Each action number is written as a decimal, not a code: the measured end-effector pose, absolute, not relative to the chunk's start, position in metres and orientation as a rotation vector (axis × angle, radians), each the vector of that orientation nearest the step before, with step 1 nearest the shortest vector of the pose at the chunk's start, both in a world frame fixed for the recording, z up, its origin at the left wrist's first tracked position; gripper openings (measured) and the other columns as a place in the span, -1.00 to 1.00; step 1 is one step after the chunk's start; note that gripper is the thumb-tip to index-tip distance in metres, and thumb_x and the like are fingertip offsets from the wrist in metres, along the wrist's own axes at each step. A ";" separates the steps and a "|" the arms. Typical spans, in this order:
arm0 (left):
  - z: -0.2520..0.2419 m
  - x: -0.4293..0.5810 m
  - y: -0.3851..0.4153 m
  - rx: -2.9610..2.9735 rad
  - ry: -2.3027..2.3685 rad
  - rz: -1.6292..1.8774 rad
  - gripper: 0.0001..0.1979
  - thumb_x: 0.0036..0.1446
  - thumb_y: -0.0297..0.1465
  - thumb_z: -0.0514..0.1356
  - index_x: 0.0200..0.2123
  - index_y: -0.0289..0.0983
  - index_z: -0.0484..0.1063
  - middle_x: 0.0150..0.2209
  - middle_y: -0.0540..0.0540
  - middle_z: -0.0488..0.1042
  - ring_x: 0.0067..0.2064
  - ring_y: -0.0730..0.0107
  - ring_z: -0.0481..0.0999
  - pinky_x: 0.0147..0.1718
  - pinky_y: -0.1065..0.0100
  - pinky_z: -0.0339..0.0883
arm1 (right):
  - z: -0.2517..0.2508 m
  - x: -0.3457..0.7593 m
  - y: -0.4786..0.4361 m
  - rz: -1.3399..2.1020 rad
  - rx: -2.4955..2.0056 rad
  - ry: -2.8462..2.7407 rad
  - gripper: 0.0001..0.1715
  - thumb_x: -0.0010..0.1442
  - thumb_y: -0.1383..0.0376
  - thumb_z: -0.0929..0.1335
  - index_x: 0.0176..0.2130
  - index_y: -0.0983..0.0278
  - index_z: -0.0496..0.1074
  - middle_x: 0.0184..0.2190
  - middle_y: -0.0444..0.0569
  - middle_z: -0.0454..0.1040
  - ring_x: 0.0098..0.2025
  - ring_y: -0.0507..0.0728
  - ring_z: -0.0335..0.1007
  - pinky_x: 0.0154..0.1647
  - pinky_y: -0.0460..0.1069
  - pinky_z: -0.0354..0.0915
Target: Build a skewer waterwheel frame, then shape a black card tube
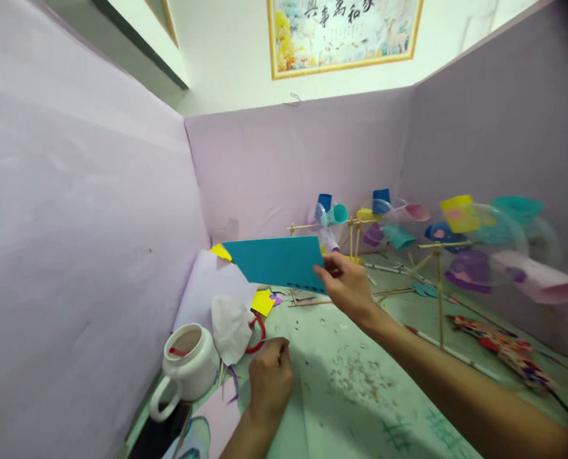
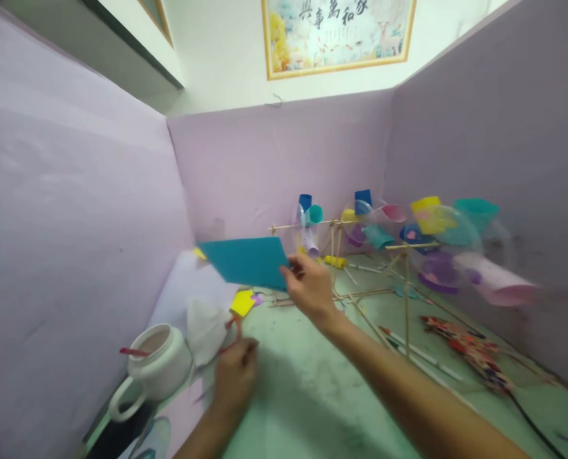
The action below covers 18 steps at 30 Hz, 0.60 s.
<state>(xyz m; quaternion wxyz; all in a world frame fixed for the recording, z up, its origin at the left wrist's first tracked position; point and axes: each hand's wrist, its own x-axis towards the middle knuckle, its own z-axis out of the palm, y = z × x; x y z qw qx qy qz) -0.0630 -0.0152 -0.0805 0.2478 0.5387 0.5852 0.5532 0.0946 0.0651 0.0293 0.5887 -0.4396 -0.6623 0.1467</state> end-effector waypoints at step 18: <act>-0.076 -0.023 -0.038 0.815 0.939 1.090 -0.65 -0.33 -0.36 0.15 -0.35 -0.37 0.32 -0.60 0.00 0.41 -0.75 0.59 0.26 -0.82 0.55 -0.09 | -0.073 0.167 -0.033 1.611 -1.181 -0.689 -0.44 -0.39 0.15 0.52 -0.34 0.28 0.39 -0.48 -0.01 0.49 -0.53 0.14 0.41 -0.48 0.04 0.36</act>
